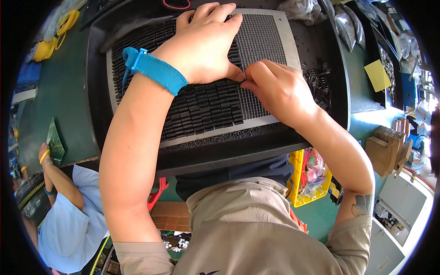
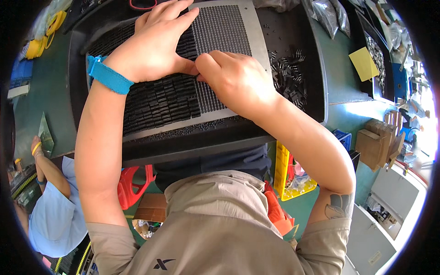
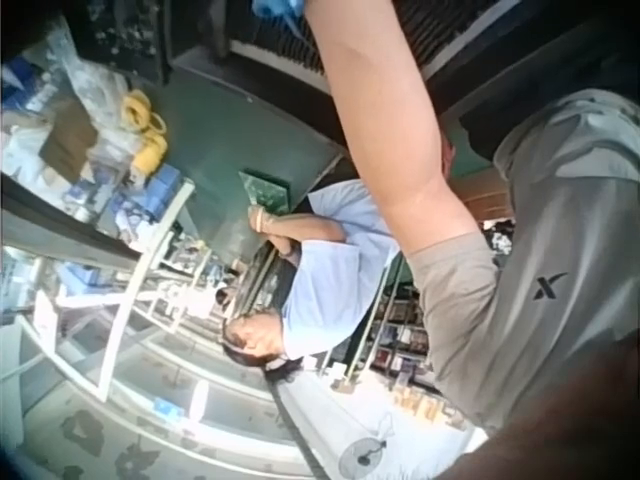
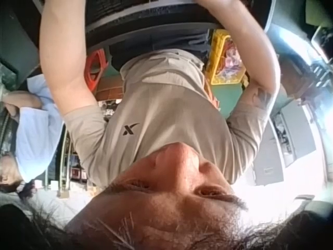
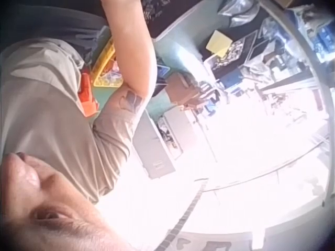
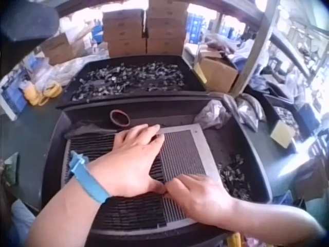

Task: The person inserts small electronic components into a perforated metal grid plate by hand.

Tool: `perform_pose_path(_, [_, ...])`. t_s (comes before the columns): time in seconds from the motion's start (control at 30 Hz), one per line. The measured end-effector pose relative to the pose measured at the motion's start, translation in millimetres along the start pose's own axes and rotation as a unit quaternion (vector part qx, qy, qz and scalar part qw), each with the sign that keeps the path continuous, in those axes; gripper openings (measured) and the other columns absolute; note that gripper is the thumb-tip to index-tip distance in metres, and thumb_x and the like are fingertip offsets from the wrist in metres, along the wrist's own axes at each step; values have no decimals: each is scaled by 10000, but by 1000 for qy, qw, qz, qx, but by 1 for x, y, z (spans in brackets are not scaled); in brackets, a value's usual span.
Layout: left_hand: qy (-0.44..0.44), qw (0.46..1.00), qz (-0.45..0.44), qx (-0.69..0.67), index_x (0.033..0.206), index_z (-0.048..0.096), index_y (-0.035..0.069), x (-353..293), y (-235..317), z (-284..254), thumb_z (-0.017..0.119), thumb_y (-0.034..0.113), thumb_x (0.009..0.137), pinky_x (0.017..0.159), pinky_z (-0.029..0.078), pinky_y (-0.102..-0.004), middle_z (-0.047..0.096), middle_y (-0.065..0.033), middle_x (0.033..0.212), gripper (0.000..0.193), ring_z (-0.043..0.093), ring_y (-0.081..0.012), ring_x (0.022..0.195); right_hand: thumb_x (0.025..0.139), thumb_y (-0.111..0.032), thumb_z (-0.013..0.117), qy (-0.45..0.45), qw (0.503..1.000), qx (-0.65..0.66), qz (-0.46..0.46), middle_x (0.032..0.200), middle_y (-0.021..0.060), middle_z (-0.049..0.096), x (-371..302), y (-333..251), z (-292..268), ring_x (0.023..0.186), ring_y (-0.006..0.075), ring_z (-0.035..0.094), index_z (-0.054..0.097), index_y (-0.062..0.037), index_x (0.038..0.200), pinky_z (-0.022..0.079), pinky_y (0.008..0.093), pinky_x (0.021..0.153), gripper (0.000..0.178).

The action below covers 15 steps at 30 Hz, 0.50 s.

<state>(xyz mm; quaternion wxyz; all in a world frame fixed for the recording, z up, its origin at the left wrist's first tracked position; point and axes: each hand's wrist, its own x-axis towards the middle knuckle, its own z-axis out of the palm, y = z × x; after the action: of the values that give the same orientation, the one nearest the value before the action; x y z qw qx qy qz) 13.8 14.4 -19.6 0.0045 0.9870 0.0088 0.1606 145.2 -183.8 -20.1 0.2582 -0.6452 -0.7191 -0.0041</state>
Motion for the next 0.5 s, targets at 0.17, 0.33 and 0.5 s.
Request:
perform_pose_path(0.17, [-77,986,-119,-86,1606,435,21,11,13,-1,927,547,724,1298,183,-580,327,-187,1718,1139,216,-363,1616,870,-118,721,4,1000,-14,4,792,47,654,2,3,-5,715,298,712,564,-97,921,584,412,614,166])
perform_pose_path(0.33, [-125,978,-120,-116,1606,425,7,18,24,-22,987,435,645,1296,219,-525,335,-172,1714,1193,256,-378,1597,851,-219,742,13,997,-75,25,744,45,633,-1,7,-4,681,262,714,554,-117,865,582,400,590,214])
perform_pose_path(0.5, [-142,975,-115,-123,1611,411,9,20,26,-28,995,321,634,1299,212,-523,316,-174,1723,1180,240,-382,1605,885,-193,747,-24,992,-88,84,827,57,696,-1,22,-28,778,287,746,604,-102,905,594,402,632,171])
